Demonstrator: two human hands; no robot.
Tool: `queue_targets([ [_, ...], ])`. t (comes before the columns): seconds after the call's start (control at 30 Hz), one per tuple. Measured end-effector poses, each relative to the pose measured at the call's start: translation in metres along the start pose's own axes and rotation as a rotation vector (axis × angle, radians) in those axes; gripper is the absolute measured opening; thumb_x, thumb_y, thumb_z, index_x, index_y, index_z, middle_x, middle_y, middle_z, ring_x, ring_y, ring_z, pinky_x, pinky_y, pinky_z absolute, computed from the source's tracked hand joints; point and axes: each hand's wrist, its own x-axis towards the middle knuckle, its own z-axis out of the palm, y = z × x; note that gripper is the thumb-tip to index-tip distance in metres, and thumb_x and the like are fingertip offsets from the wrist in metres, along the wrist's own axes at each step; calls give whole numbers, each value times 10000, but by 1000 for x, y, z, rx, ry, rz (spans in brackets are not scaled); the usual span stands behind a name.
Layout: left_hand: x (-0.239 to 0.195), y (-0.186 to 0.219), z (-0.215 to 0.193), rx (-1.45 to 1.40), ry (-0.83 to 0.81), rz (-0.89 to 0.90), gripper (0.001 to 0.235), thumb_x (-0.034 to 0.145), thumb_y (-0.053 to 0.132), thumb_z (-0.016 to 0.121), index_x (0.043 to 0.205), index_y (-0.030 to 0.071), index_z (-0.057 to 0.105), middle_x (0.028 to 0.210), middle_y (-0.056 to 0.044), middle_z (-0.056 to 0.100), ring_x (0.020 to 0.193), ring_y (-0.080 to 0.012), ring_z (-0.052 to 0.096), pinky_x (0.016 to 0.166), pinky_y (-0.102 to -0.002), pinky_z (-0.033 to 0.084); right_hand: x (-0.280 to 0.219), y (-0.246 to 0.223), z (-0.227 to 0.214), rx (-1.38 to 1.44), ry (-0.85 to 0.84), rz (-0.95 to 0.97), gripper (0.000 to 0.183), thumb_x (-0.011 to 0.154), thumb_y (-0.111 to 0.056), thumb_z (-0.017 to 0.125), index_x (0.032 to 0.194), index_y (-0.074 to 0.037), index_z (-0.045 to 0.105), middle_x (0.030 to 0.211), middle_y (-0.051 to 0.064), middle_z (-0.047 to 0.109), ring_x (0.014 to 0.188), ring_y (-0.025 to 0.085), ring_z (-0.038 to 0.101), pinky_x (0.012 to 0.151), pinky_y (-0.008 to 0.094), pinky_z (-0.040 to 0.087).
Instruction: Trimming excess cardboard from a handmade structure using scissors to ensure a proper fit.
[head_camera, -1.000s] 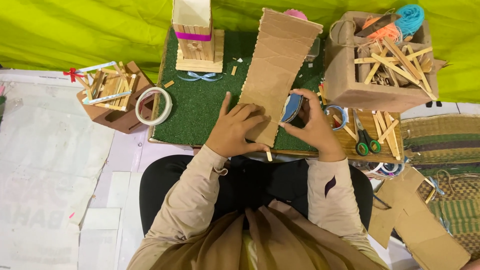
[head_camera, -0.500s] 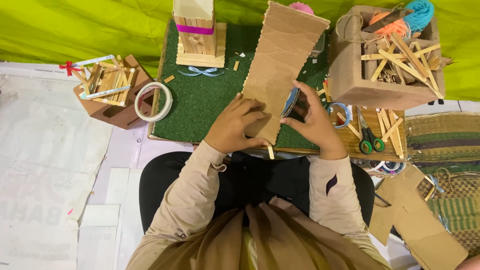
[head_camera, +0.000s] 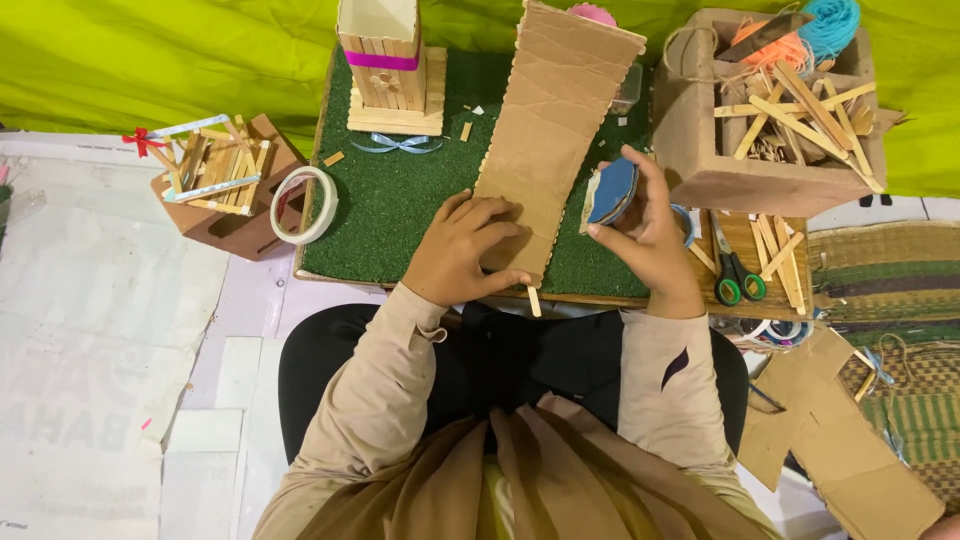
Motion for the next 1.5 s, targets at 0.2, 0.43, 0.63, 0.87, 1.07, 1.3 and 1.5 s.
queue_targets([
  [0.2,-1,-1,-1,12,-6,20,537,807,520,829,1187,160,706,1311,-88,613,1274,-328,577,1133,-595,340,3,0,-3,25,-35,103,884,770,75,790,1482,-99,296,1443,303,397,1322,488,454,1065,556,479],
  [0.43,0,-2,-3,-103,53,-7,470,863,407,820,1209,119,683,1350,-145,590,1275,-355,592,1125,-583,377,0,13,14,-15,-52,47,882,773,29,853,1466,-103,322,1412,193,389,1282,352,454,1060,494,471],
  [0.63,1,4,-8,-332,185,-165,391,997,169,662,1369,84,576,1384,-200,493,1301,-431,556,1098,-568,458,2,4,27,-112,-42,24,848,781,36,823,1478,-54,348,1436,262,379,1353,531,421,1086,619,441],
  [0.87,3,5,-10,-426,218,-265,289,1061,105,535,1345,70,583,1337,-159,523,1299,-401,569,1081,-538,485,6,-1,32,-269,-60,-2,860,804,-11,797,1535,-43,346,1421,261,358,1356,549,385,1077,653,421],
  [1.07,4,9,-15,-427,234,-249,269,1053,76,547,1314,37,596,1273,-187,548,1243,-427,590,1044,-550,497,7,-3,33,-273,-74,17,871,802,-29,790,1543,-68,335,1406,241,356,1319,497,420,1079,619,442],
  [1.3,4,8,-13,-213,153,-99,335,1003,122,655,1330,65,615,1292,-176,576,1266,-390,593,1040,-517,490,8,-3,36,-297,-66,26,911,785,-20,782,1562,-81,311,1413,239,354,1325,475,414,1105,592,447],
  [1.5,1,8,-13,-213,192,-152,281,1026,102,619,1306,79,632,1274,-137,611,1246,-345,606,1061,-491,431,4,-18,39,29,17,11,947,882,-67,681,1640,-170,123,1449,327,360,1374,523,416,1148,612,445],
])
